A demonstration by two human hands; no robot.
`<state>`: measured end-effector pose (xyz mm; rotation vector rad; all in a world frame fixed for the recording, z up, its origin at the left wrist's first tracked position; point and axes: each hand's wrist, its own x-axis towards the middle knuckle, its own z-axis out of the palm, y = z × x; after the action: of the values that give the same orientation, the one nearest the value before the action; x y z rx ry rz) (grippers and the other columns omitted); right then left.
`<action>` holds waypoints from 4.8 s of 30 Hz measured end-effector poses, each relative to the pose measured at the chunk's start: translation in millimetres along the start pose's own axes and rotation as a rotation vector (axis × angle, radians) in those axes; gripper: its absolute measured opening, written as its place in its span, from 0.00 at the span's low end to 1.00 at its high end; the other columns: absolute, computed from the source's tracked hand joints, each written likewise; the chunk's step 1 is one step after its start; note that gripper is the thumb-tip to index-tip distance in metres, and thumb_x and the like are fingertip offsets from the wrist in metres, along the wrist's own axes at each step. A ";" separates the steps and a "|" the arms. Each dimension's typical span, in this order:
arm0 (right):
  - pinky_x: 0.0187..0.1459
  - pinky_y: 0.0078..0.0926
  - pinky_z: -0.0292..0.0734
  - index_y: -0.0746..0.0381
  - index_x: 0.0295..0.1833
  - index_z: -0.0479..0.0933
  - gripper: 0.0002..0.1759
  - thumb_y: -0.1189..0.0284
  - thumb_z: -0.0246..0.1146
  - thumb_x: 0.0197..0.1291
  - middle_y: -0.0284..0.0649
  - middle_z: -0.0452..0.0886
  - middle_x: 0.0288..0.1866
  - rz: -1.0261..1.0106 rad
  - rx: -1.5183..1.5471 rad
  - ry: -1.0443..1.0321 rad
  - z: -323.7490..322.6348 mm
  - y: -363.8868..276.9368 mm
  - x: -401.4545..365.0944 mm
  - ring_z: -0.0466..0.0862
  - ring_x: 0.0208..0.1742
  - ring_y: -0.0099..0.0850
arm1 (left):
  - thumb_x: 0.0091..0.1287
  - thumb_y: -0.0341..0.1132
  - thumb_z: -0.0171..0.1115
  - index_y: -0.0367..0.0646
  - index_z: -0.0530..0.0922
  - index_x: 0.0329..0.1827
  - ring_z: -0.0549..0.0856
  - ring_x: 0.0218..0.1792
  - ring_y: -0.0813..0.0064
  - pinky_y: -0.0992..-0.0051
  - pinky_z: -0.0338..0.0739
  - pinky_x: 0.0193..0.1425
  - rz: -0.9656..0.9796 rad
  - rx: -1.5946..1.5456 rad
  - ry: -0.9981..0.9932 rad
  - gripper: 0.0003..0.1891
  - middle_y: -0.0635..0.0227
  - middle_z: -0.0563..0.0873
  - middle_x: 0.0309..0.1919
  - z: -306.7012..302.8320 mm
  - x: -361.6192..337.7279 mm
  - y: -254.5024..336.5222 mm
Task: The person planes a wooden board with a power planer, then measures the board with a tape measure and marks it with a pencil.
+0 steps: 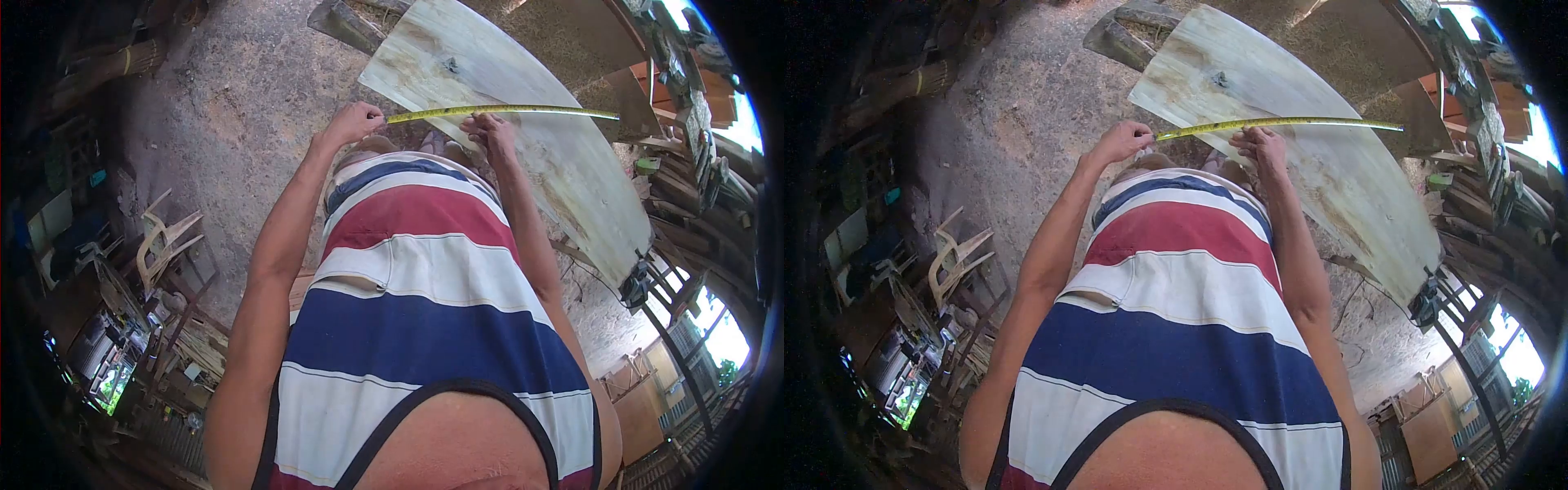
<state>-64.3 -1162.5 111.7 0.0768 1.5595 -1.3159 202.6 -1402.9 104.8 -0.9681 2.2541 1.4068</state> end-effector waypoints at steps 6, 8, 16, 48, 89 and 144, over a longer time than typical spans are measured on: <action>0.39 0.28 0.86 0.69 0.55 0.79 0.15 0.69 0.60 0.73 0.51 0.91 0.46 -0.025 0.002 -0.022 -4.2 1.6 -1.8 0.94 0.43 0.40 | 0.67 0.45 0.63 0.43 0.91 0.43 0.89 0.32 0.64 0.64 0.82 0.41 -0.005 0.036 -0.037 0.16 0.58 0.91 0.30 -3.0 -1.6 12.3; 0.38 0.28 0.87 0.69 0.55 0.79 0.15 0.68 0.60 0.74 0.51 0.90 0.46 -0.011 0.011 -0.028 -5.2 6.8 5.5 0.94 0.43 0.40 | 0.67 0.45 0.63 0.42 0.91 0.43 0.89 0.31 0.66 0.65 0.82 0.41 -0.033 -0.008 -0.027 0.16 0.59 0.91 0.29 -2.1 -2.0 11.4; 0.39 0.26 0.86 0.69 0.52 0.80 0.14 0.68 0.65 0.74 0.48 0.90 0.44 0.007 0.022 -0.029 -2.4 0.2 -1.7 0.94 0.43 0.38 | 0.69 0.44 0.63 0.36 0.87 0.38 0.82 0.25 0.76 0.69 0.75 0.33 0.022 -0.026 0.000 0.17 0.66 0.84 0.22 -4.7 -10.5 21.9; 0.37 0.26 0.85 0.69 0.52 0.81 0.18 0.63 0.68 0.71 0.45 0.90 0.42 -0.057 -0.098 -0.111 19.5 -5.3 5.6 0.92 0.39 0.33 | 0.69 0.43 0.63 0.35 0.88 0.40 0.84 0.30 0.75 0.70 0.79 0.39 0.031 -0.079 -0.001 0.17 0.65 0.88 0.26 0.6 3.1 22.7; 0.37 0.27 0.87 0.70 0.53 0.79 0.17 0.65 0.65 0.73 0.48 0.90 0.43 -0.093 -0.078 -0.085 5.1 -7.0 8.8 0.92 0.39 0.35 | 0.69 0.42 0.64 0.34 0.88 0.43 0.87 0.35 0.71 0.68 0.80 0.45 0.012 -0.035 -0.022 0.17 0.59 0.90 0.32 -3.4 -0.6 27.0; 0.38 0.25 0.81 0.68 0.52 0.85 0.19 0.62 0.69 0.68 0.40 0.89 0.38 -0.006 -0.212 -0.230 67.9 -11.6 -14.5 0.87 0.37 0.27 | 0.67 0.44 0.60 0.39 0.86 0.31 0.82 0.24 0.74 0.67 0.76 0.33 0.071 -0.117 0.042 0.17 0.66 0.83 0.19 11.5 1.1 55.6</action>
<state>-21.1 -1210.2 140.1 -0.2059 1.4918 -1.1146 162.7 -1377.1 135.9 -0.9711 2.2782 1.5784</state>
